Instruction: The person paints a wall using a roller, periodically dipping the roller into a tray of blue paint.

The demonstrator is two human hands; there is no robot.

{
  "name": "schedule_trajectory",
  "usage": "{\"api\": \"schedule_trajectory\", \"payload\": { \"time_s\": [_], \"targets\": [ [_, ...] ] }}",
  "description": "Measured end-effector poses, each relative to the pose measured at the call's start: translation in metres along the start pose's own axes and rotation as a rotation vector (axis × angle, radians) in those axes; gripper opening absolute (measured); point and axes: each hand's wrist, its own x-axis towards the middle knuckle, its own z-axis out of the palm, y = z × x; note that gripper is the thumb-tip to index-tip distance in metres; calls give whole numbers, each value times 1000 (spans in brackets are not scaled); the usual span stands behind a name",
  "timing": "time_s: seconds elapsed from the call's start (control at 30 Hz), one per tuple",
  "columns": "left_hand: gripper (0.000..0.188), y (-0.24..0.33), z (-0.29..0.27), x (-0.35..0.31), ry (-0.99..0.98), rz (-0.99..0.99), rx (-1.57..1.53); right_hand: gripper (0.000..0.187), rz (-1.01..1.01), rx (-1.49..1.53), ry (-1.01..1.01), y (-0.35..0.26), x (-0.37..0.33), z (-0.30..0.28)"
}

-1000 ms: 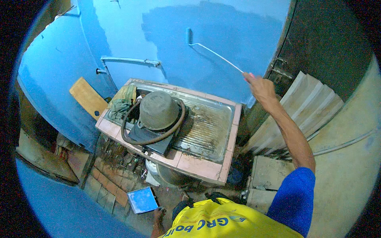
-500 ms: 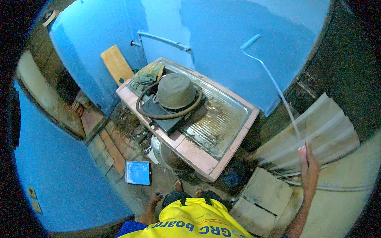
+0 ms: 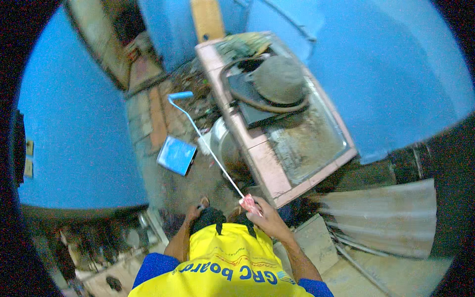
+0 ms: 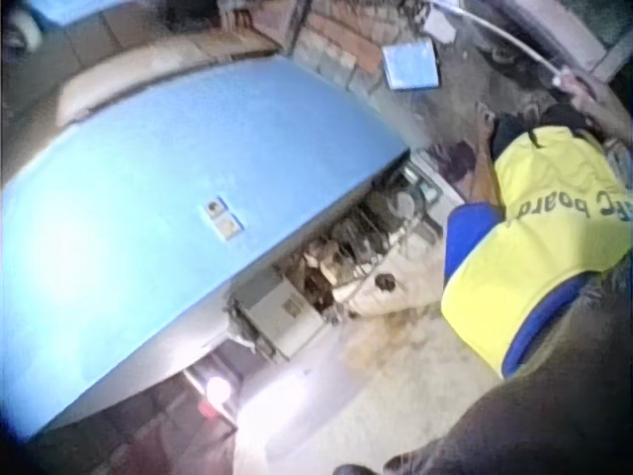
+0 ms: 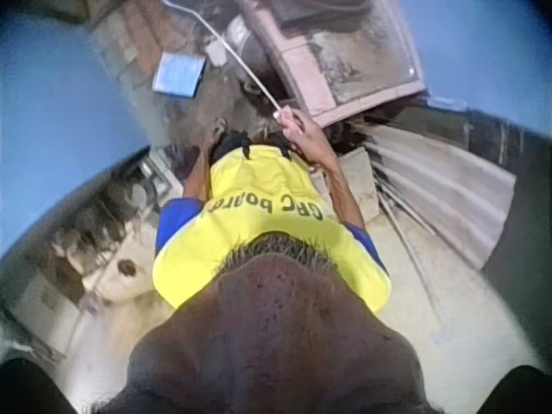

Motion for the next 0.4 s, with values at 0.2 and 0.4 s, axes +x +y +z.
{"api": "schedule_trajectory", "payload": {
  "time_s": [0.2,0.4],
  "targets": [
    [30,-28,0,-48,82,-181,-116,43,162,-363,-153,64,103,95],
    [42,-111,17,-55,111,-137,-64,49,248,-690,-241,123,212,183]
  ]
}}
